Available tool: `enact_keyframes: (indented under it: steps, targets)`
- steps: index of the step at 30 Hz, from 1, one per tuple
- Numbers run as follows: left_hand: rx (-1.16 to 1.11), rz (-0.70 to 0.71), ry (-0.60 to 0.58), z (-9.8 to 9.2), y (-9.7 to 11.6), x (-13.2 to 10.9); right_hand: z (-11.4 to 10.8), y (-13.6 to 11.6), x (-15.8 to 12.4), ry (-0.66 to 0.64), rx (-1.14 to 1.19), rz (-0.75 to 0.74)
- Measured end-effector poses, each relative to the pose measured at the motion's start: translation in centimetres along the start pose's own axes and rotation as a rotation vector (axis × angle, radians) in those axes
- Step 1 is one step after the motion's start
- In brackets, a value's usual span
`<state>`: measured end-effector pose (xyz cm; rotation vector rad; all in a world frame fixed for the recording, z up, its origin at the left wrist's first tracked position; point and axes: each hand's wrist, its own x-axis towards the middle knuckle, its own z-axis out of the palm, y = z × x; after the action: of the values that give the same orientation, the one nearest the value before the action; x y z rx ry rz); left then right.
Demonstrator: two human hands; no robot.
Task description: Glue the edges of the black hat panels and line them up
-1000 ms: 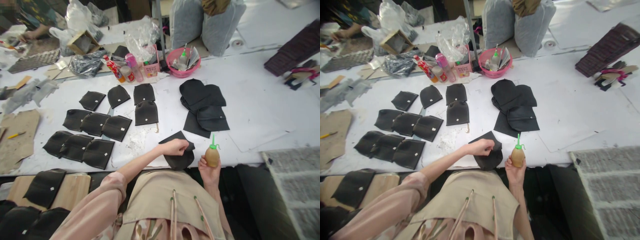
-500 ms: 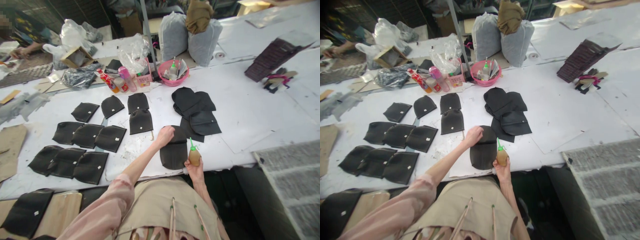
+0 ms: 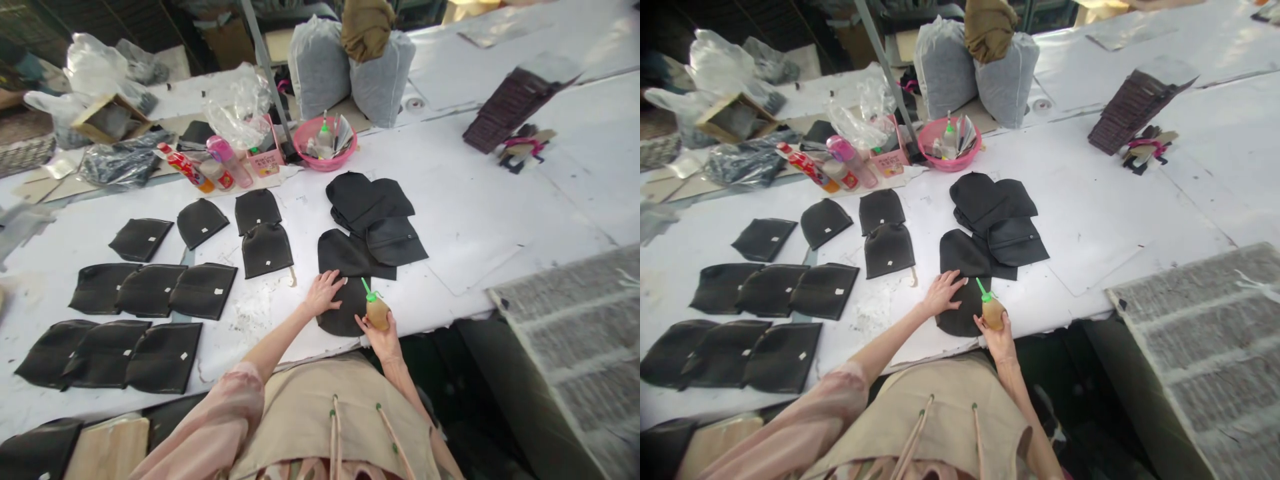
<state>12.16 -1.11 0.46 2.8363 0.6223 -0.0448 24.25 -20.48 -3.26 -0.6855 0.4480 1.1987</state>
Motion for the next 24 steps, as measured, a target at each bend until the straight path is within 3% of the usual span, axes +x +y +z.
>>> enact_keyframes:
  steps: [7, 11, 14, 17, 21, 24]
  targets:
    - [0.15, 0.017, 0.134, 0.5, 0.9, 3.4, -0.5, 0.3, -0.2, 0.023, 0.065, -0.004]
    - [0.249, -0.037, 0.082, 0.1, 0.8, 6.1, -0.9, 0.4, -0.2, 0.054, 0.087, 0.023]
    - [0.257, 0.022, 0.061, -0.8, 0.5, 7.3, -1.1, 0.5, -0.2, 0.071, 0.107, 0.018]
    - [0.214, 0.008, 0.076, -1.1, 0.7, 7.3, -1.2, 0.5, -0.1, 0.072, 0.118, 0.01]
    - [0.132, 0.06, -0.12, 0.1, 1.1, 6.0, -1.3, 0.5, -0.1, 0.058, 0.116, 0.017]
    - [0.132, 0.078, -0.065, 1.2, 1.1, 4.9, -1.4, 0.4, -0.1, 0.048, 0.115, 0.019]
